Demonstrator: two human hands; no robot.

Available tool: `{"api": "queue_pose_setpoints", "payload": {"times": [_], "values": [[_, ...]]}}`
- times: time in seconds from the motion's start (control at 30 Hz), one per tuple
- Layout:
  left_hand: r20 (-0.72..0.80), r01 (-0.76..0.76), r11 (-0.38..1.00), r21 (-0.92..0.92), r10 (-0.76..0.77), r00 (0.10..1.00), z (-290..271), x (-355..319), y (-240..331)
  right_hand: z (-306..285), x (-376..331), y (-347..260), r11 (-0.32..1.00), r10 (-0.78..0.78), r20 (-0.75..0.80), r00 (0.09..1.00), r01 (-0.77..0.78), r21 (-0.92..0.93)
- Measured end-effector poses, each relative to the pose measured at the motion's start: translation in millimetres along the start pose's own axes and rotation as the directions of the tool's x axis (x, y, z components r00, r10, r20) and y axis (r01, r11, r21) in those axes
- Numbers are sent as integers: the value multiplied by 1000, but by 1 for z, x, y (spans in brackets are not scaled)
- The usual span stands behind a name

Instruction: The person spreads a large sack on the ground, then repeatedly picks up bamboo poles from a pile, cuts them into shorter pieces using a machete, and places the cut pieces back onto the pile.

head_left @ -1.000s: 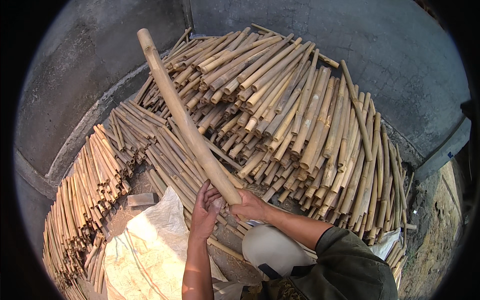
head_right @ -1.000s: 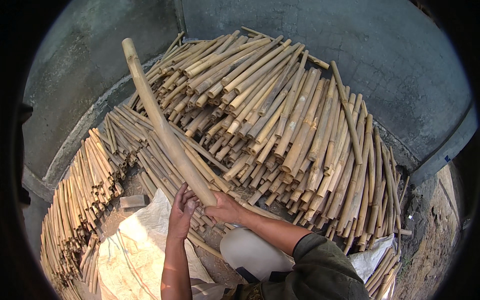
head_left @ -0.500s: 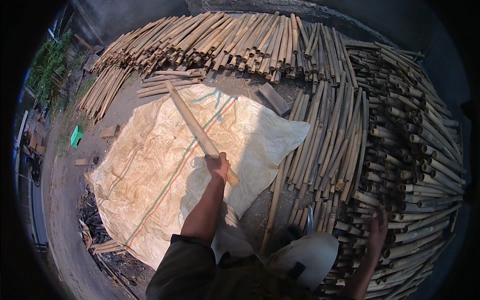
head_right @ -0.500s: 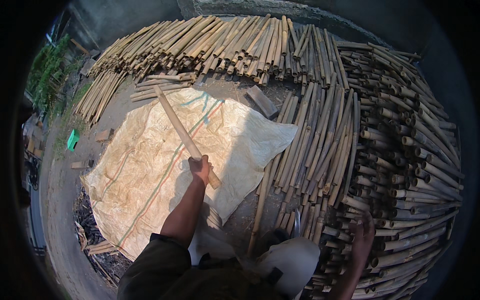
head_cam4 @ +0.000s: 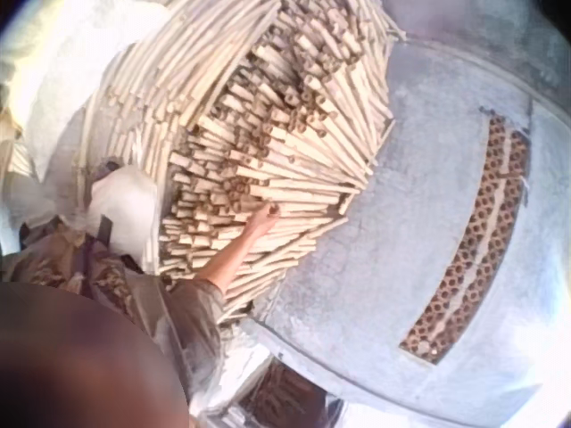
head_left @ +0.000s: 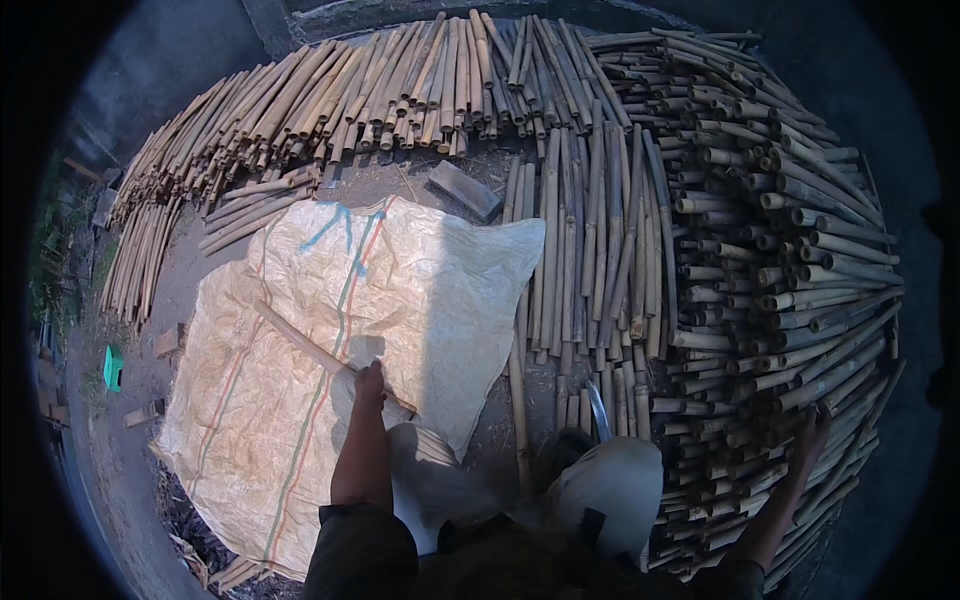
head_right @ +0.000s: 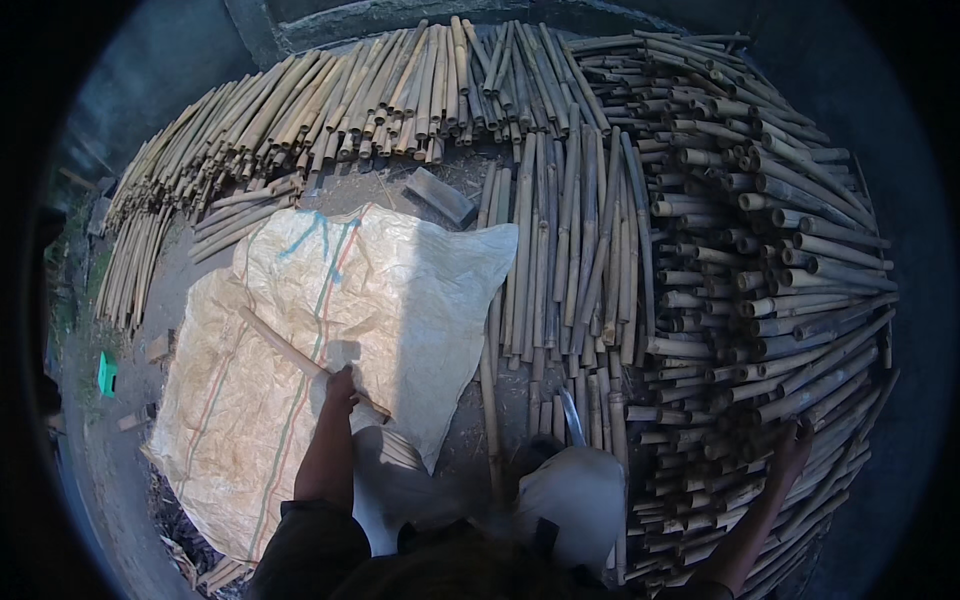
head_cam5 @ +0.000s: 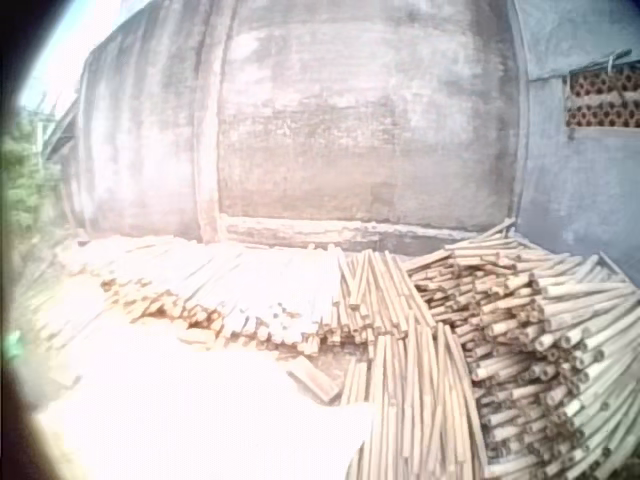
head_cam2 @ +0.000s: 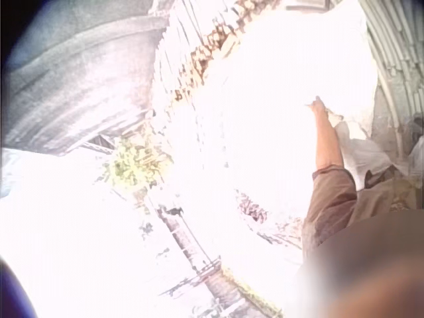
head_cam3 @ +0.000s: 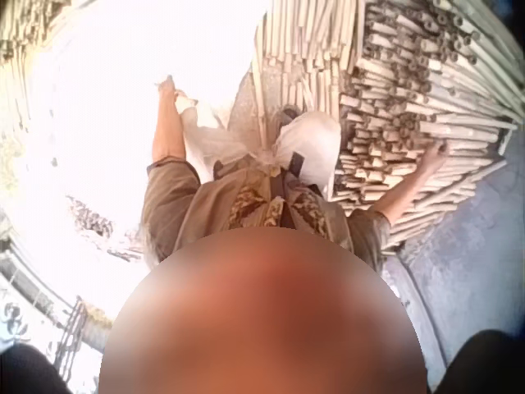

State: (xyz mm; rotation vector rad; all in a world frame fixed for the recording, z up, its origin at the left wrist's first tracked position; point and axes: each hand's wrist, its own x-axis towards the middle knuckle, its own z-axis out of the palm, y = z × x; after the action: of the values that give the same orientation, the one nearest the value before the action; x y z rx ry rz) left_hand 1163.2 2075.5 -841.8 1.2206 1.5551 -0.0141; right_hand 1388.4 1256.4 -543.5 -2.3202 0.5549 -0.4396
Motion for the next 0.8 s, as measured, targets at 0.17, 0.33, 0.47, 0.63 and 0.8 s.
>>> {"api": "queue_pose_setpoints", "payload": {"times": [0.17,0.33,0.47,0.63,0.8], "values": [[279,-139,989,53,120,953,15,-12,21,-19,-6,19,911,80,-95,992,-111,-396],[458,-146,985,90,90,885,44,-18,39,-5,-13,-7,912,392,-93,915,-400,-88],[549,-163,975,149,55,834,78,-37,57,7,-7,-18,855,307,-142,941,-339,-394],[582,-295,919,261,94,808,120,-73,64,-5,3,-14,921,356,-248,901,-383,-67],[625,-380,869,318,109,773,141,-98,64,-13,13,-47,747,175,-151,973,-231,-624]]}}
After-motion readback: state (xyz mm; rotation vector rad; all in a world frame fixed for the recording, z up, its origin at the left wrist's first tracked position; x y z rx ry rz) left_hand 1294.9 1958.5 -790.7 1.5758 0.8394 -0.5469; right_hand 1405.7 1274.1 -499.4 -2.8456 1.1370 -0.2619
